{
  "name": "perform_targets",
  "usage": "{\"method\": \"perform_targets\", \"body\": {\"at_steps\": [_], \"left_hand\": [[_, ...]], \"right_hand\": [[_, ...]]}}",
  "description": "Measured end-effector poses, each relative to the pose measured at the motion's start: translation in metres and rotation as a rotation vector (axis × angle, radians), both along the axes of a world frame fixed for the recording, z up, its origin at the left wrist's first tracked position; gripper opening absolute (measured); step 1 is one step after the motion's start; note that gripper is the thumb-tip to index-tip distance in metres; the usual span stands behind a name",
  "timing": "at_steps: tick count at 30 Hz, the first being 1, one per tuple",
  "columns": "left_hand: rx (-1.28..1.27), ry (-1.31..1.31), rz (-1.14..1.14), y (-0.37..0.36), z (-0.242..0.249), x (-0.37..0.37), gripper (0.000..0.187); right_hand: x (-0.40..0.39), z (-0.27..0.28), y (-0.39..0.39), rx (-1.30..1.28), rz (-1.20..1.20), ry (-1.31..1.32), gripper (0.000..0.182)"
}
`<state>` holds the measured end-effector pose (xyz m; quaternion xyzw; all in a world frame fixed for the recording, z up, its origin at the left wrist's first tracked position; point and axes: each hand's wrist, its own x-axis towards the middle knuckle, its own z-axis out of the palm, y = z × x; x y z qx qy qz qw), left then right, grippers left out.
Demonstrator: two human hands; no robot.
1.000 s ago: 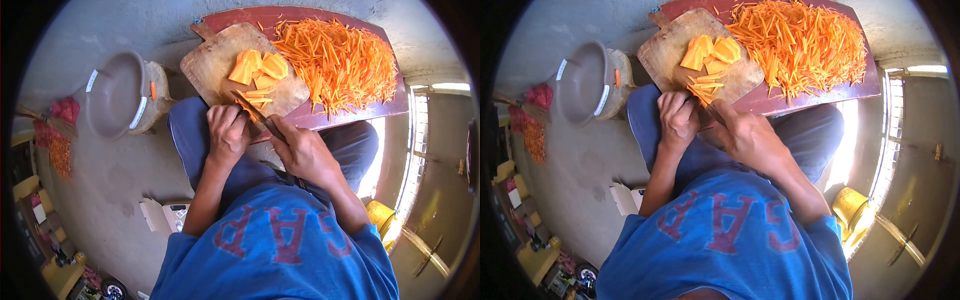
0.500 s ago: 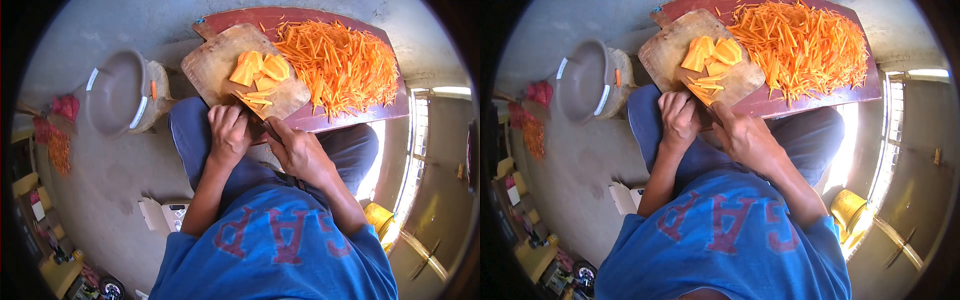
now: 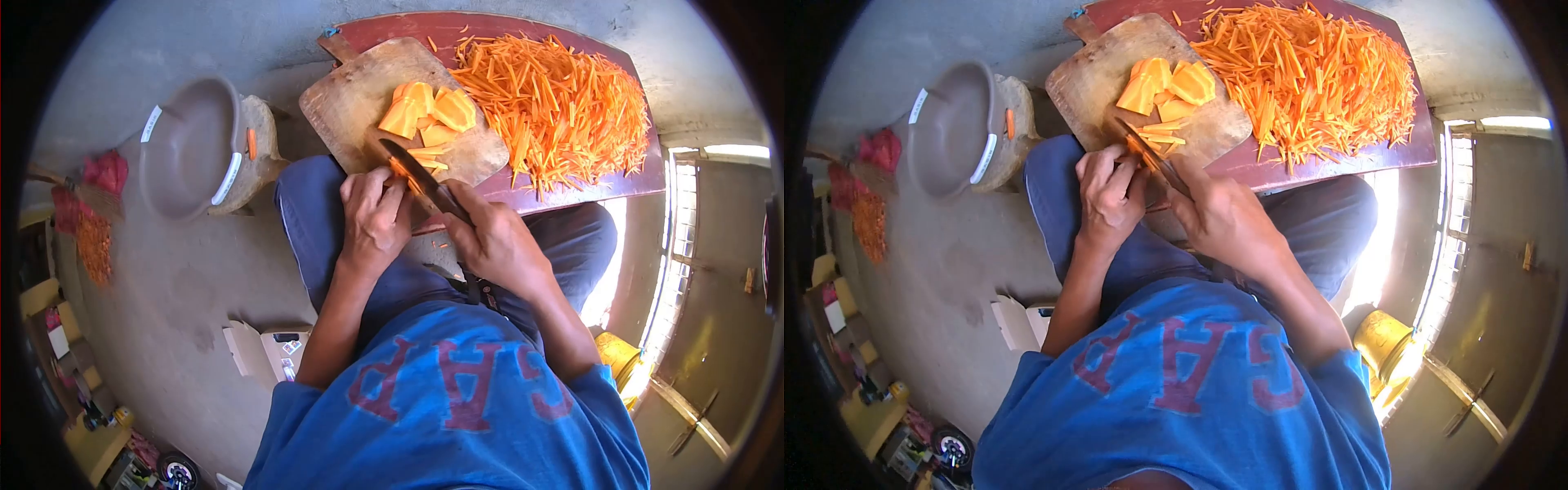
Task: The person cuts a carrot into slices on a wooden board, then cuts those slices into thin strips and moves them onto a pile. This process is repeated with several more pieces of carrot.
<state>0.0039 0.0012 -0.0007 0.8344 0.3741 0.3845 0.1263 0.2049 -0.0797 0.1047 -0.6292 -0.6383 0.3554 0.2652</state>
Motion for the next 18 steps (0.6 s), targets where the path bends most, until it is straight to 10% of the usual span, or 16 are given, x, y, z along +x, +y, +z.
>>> {"method": "perform_targets", "body": {"at_steps": [18], "left_hand": [[-0.075,-0.093,-0.027,-0.001,-0.001,-0.006,0.022]], "right_hand": [[-0.016,-0.004,0.002,-0.010,0.052,-0.052,0.038]]}}
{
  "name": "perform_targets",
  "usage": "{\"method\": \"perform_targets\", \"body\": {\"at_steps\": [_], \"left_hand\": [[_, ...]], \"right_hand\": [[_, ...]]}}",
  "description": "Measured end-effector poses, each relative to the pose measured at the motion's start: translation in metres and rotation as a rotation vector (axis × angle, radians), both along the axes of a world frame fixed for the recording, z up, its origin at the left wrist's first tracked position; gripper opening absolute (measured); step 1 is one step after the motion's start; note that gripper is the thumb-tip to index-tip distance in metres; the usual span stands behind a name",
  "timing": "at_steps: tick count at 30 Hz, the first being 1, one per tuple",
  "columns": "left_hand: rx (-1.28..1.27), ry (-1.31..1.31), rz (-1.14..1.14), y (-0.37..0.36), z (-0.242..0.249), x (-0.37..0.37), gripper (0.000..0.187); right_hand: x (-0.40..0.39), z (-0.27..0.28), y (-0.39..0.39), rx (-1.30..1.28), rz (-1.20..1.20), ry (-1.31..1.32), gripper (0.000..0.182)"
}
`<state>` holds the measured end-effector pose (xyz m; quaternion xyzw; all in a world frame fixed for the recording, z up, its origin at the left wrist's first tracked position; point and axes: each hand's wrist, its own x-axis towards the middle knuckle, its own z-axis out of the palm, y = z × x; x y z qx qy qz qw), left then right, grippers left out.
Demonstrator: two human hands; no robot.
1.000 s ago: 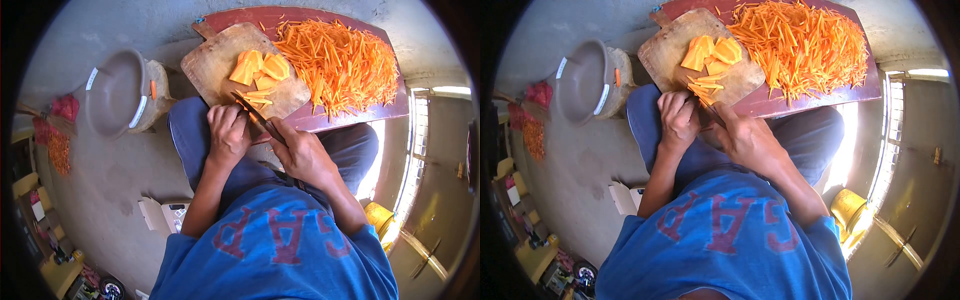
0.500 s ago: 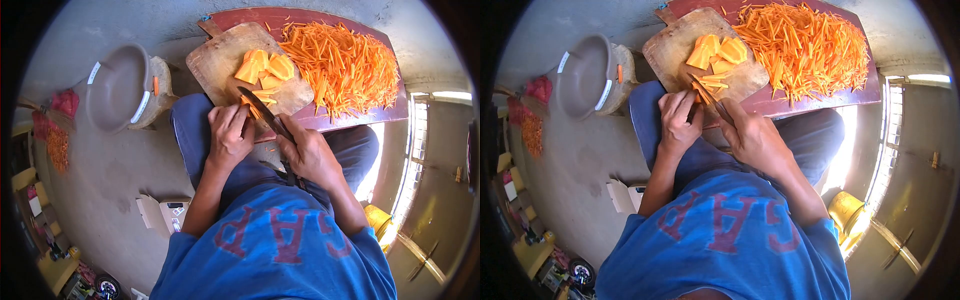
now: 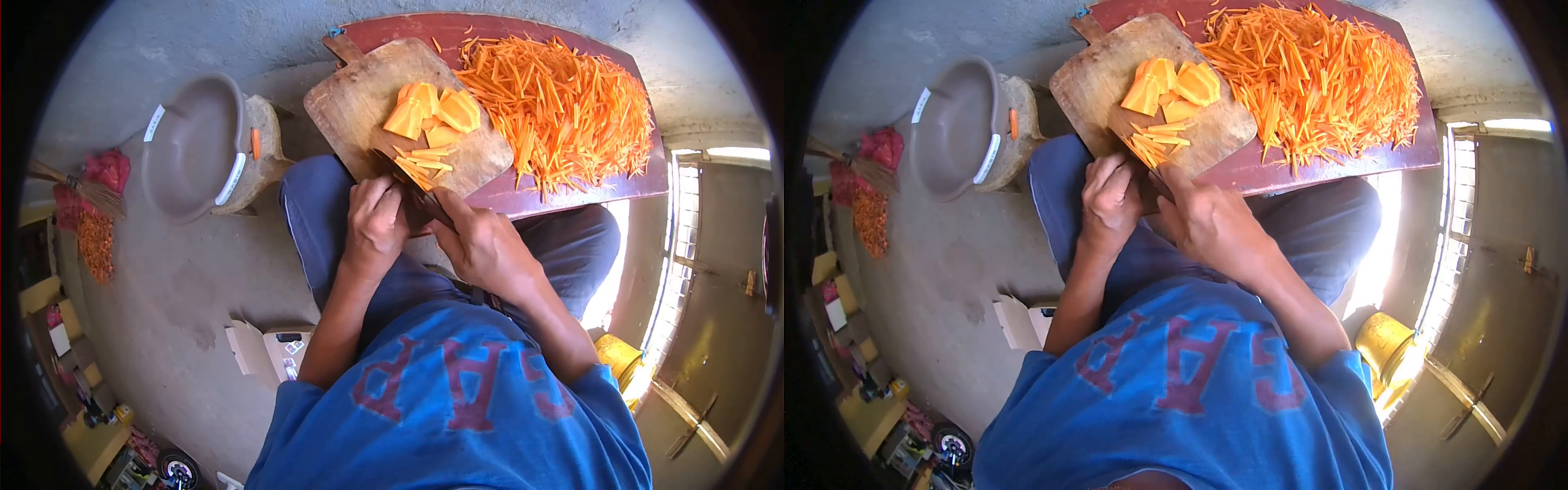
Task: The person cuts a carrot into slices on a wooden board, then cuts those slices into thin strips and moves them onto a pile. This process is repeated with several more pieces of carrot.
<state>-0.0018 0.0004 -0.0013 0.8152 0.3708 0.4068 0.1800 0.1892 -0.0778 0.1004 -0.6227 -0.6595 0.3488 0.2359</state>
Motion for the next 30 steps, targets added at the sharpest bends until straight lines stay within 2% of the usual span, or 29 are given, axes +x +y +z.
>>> {"method": "perform_targets", "body": {"at_steps": [3,6,12,18,24,27,30], "left_hand": [[0.003,-0.013,0.001,-0.002,-0.008,-0.002,0.025],[0.009,-0.018,0.013,-0.002,-0.009,0.000,0.025],[0.006,-0.026,0.023,-0.002,-0.006,0.003,0.024],[0.001,-0.033,0.068,-0.002,0.000,0.008,0.017],[-0.036,-0.055,0.084,-0.004,-0.002,0.005,0.016],[-0.052,-0.070,0.072,-0.002,0.000,0.005,0.017],[-0.063,-0.085,0.080,-0.004,-0.003,0.005,0.017]], "right_hand": [[0.002,0.019,-0.007,0.002,-0.031,0.068,0.041],[-0.002,0.008,-0.011,0.080,-0.043,0.067,0.041],[0.001,0.005,0.000,-0.070,-0.036,0.057,0.040],[-0.008,-0.006,-0.005,0.016,-0.090,0.119,0.037],[-0.002,0.009,-0.007,-0.028,-0.073,0.120,0.038],[-0.008,-0.011,-0.001,0.008,-0.051,0.058,0.037],[-0.003,-0.006,0.008,-0.051,-0.066,0.041,0.032]]}}
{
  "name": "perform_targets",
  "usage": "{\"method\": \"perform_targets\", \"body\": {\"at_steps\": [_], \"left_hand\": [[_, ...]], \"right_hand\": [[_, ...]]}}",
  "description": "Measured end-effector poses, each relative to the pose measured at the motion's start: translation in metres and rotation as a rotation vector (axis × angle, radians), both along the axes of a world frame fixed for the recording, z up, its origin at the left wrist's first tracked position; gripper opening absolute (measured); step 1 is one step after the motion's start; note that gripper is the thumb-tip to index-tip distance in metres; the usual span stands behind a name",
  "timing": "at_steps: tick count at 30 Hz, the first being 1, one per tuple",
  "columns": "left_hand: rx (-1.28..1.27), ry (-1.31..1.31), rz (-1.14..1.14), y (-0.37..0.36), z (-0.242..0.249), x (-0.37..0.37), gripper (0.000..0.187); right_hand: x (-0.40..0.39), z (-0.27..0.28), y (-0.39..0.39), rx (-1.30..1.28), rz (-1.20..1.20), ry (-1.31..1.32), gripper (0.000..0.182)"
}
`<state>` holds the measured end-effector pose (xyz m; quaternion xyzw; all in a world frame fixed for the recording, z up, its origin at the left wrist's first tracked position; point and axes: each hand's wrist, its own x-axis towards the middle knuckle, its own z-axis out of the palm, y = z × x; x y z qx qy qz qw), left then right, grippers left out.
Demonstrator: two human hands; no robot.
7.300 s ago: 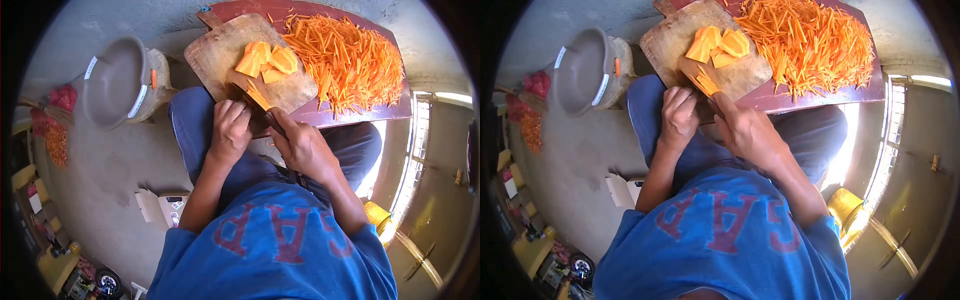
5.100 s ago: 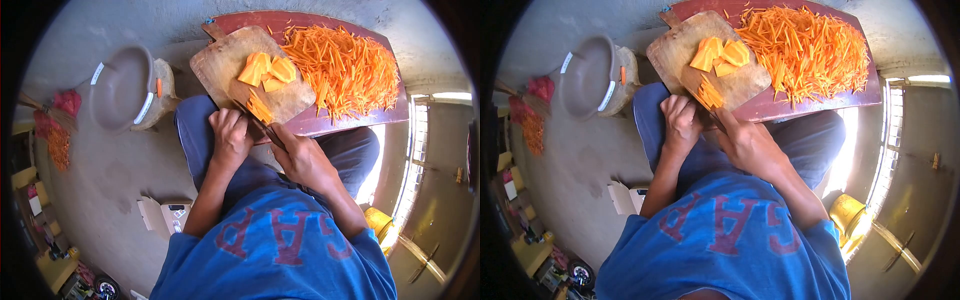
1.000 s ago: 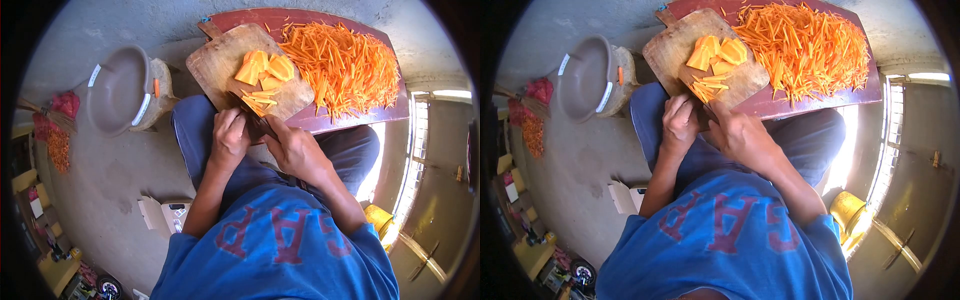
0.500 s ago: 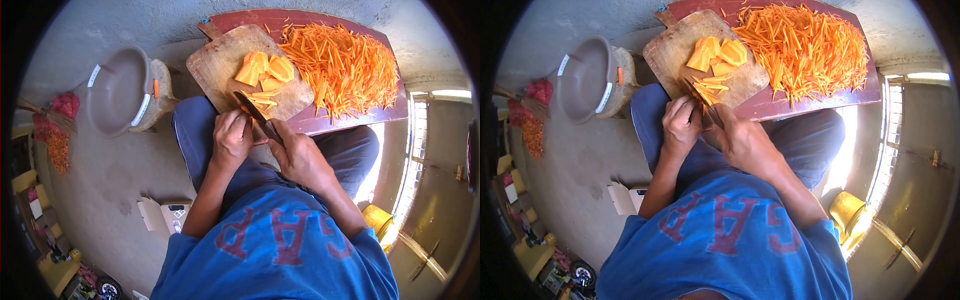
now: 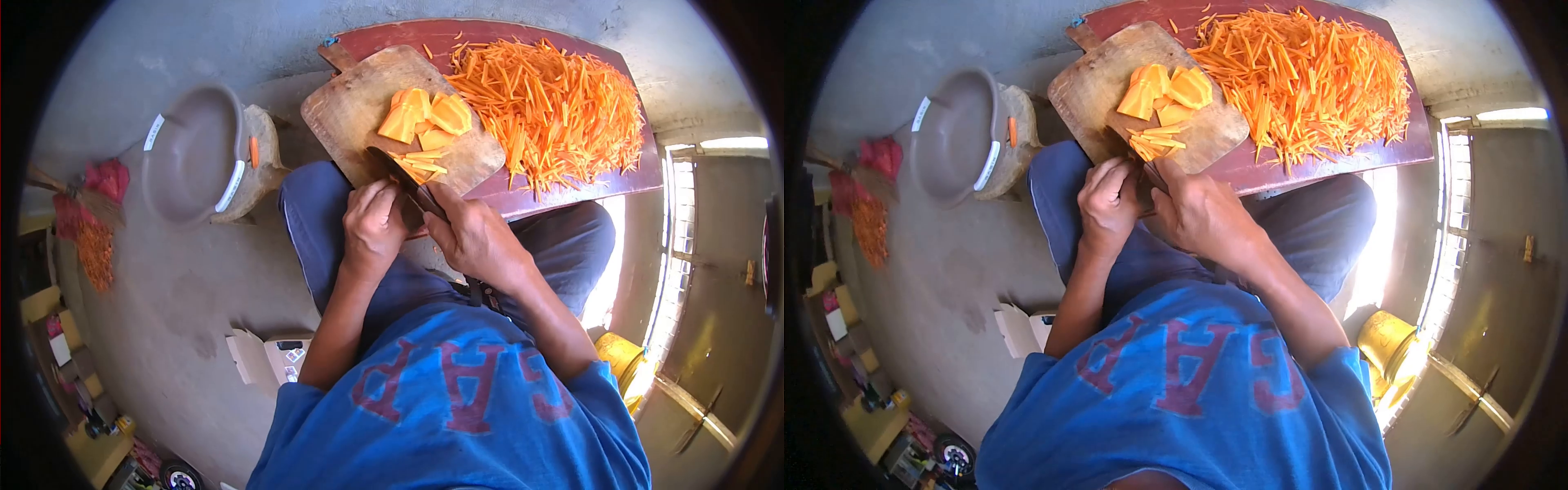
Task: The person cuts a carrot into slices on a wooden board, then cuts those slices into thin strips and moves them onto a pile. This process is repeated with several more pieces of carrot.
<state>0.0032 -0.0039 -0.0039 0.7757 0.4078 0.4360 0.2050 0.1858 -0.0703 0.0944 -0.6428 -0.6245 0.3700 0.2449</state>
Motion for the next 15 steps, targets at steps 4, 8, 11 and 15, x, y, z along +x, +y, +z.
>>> {"method": "perform_targets", "body": {"at_steps": [4,8,11,15], "left_hand": [[-0.050,-0.020,0.031,-0.001,0.002,-0.003,0.020],[-0.079,-0.018,0.013,0.002,0.000,-0.006,0.032],[-0.164,-0.034,0.007,0.000,0.001,-0.008,0.034],[-0.235,-0.031,-0.027,0.002,0.002,-0.009,0.045]], "right_hand": [[0.010,-0.002,-0.003,0.131,-0.054,0.148,0.038],[0.021,-0.031,-0.011,0.246,-0.077,0.208,0.039],[0.039,-0.016,-0.022,0.027,-0.237,0.448,0.036],[0.063,-0.024,-0.041,-0.082,-0.458,0.799,0.033]]}}
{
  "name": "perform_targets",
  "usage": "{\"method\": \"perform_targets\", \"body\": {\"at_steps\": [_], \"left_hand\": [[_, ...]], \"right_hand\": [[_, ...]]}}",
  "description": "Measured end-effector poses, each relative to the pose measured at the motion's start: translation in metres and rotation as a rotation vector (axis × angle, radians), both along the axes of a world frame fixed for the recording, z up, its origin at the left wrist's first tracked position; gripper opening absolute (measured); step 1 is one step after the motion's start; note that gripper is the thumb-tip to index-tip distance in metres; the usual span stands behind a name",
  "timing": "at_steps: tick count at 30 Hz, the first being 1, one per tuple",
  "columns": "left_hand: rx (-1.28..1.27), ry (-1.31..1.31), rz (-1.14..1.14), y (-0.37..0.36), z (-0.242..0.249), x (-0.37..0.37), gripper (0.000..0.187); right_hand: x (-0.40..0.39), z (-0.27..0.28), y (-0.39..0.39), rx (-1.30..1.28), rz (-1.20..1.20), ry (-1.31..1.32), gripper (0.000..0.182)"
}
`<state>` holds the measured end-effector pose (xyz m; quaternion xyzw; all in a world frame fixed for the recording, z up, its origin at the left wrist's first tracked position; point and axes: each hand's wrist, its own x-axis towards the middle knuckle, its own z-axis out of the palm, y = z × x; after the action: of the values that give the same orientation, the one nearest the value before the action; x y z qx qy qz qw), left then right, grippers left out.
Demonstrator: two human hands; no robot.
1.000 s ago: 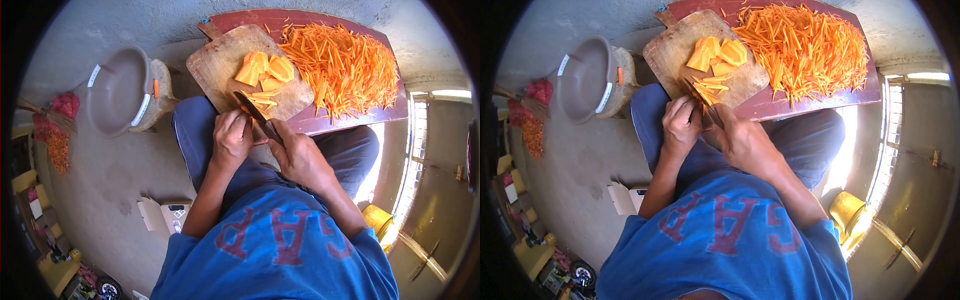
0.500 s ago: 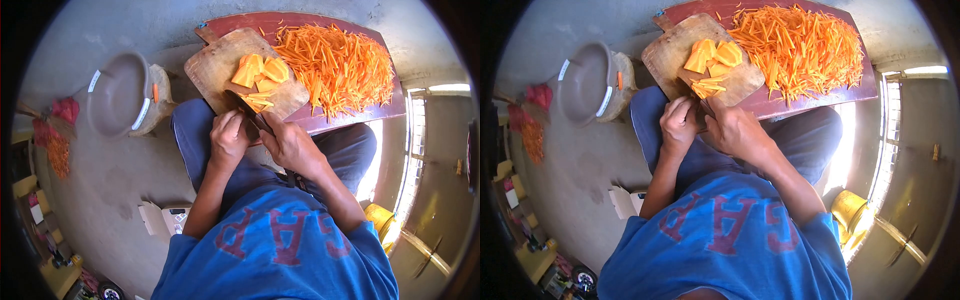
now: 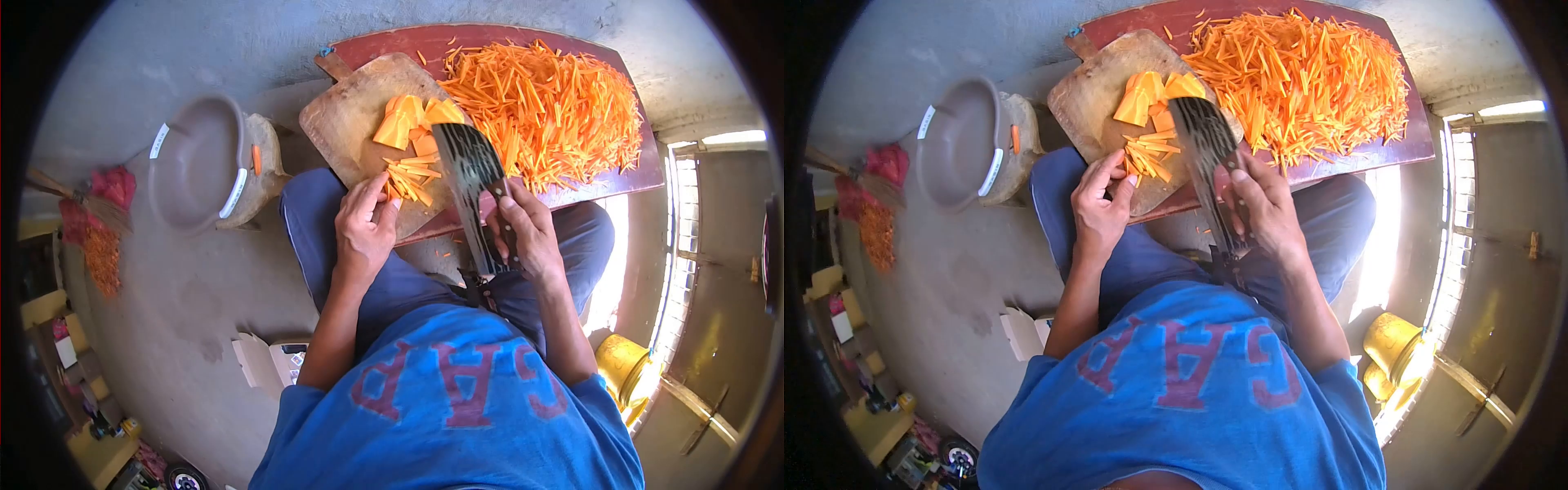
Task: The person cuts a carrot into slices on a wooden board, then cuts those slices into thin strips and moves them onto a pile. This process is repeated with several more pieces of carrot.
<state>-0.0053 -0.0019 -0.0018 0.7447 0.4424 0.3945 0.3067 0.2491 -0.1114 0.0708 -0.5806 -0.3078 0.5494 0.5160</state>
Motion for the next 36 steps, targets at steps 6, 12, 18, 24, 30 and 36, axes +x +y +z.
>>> {"method": "perform_targets", "body": {"at_steps": [6,12,18,24,30,36], "left_hand": [[0.021,0.097,-0.065,0.000,0.004,0.001,0.065],[0.048,0.197,-0.105,0.007,0.006,0.009,0.068],[0.200,0.483,-0.027,0.011,-0.004,0.030,0.056],[0.185,0.549,-0.013,0.032,-0.003,0.041,0.052],[0.240,0.507,-0.019,0.031,-0.007,0.039,0.046],[0.394,0.298,-0.065,0.040,0.009,0.065,0.037]], "right_hand": [[0.012,-0.017,-0.041,-0.060,-0.102,0.104,0.033],[-0.007,-0.049,-0.041,-0.056,-0.107,0.310,0.028],[-0.038,-0.050,-0.009,-0.088,0.027,0.251,0.031],[-0.042,-0.057,0.005,-0.071,0.082,0.272,0.032],[-0.046,-0.060,0.006,-0.083,0.116,0.357,0.037],[-0.026,-0.042,0.003,-0.005,0.074,0.396,0.039]]}}
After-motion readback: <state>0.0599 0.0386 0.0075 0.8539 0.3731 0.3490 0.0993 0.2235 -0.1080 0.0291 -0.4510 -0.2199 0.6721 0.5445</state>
